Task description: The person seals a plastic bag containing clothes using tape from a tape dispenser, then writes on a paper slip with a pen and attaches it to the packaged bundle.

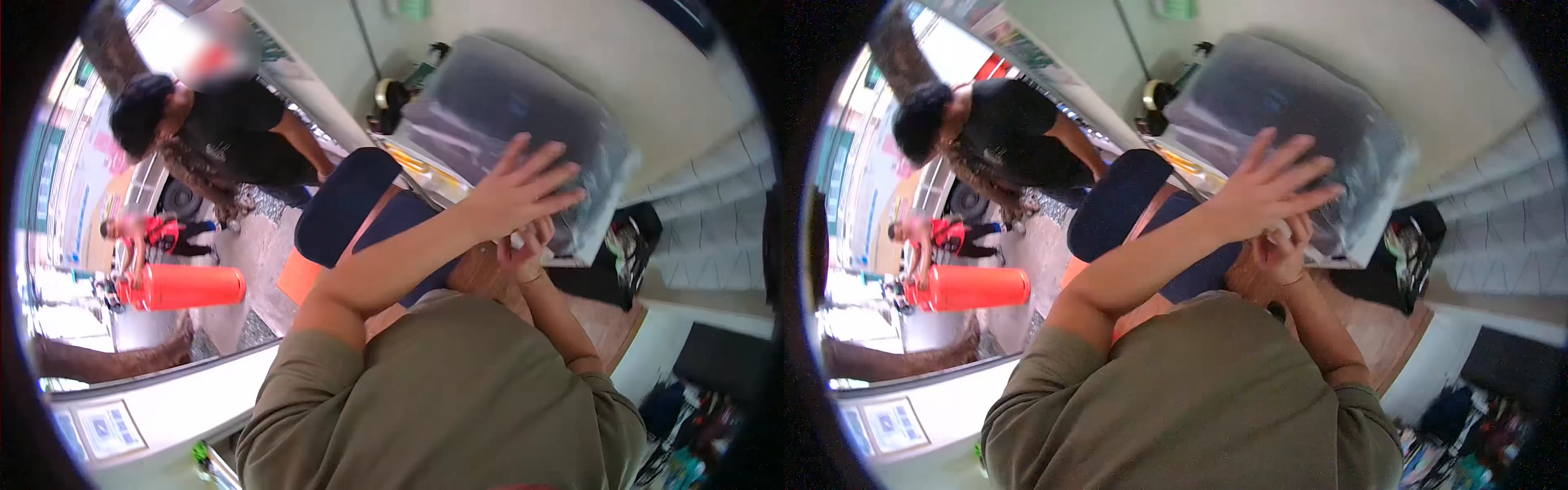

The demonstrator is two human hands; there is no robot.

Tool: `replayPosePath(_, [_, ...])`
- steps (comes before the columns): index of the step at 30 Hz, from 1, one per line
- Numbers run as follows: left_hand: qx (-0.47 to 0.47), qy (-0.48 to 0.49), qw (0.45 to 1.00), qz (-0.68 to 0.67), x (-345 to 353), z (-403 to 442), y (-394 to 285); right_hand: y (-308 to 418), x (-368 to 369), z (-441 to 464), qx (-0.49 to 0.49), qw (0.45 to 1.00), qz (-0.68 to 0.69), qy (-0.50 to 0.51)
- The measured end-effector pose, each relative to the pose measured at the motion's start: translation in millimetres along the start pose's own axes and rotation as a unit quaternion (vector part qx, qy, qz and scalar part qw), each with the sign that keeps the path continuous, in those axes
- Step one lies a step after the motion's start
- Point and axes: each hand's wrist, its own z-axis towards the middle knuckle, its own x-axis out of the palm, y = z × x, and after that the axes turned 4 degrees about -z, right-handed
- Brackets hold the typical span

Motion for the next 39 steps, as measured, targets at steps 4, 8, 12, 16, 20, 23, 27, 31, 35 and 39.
replayPosePath(4, [-0.356,-0.155,0.921,-0.034,-58.7,-154.9,48.6,52.8,100.8,78.0,0.118,0.978,0.157,0.071])
replayPosePath(8, [-0.621,0.028,0.782,-0.043,-57.3,-377.9,29.7,45.6,308.0,74.9,0.384,0.872,0.205,0.223])
replayPosePath(12, [-0.775,0.227,0.578,-0.118,-43.1,-514.9,-90.7,8.6,433.4,92.7,0.531,0.796,0.032,0.290])
replayPosePath(16, [-0.824,0.241,0.467,-0.212,-34.0,-555.5,-183.6,-2.8,475.7,91.6,0.808,0.536,0.243,0.029])
replayPosePath(20, [-0.833,0.184,0.435,-0.289,14.9,-610.4,-234.8,-5.4,477.0,85.7,0.769,0.593,0.233,0.047])
replayPosePath(23, [-0.791,0.105,0.504,-0.331,63.0,-659.3,-236.9,34.1,454.9,102.6,0.678,0.687,0.253,-0.066])
replayPosePath(27, [-0.788,0.049,0.537,-0.297,61.2,-666.5,-203.3,61.4,444.6,75.5,0.749,0.572,0.333,-0.011])
replayPosePath(31, [-0.828,0.050,0.511,-0.225,-20.8,-569.8,-119.1,50.3,438.1,27.0,0.645,0.748,0.091,0.125])
replayPosePath(35, [-0.777,0.116,0.592,-0.180,-39.3,-538.9,-62.8,24.8,392.2,16.7,0.387,0.867,-0.061,0.308])
replayPosePath(39, [-0.667,0.159,0.717,-0.130,-32.4,-481.2,-17.5,39.7,264.6,75.8,0.172,0.875,-0.032,0.451])
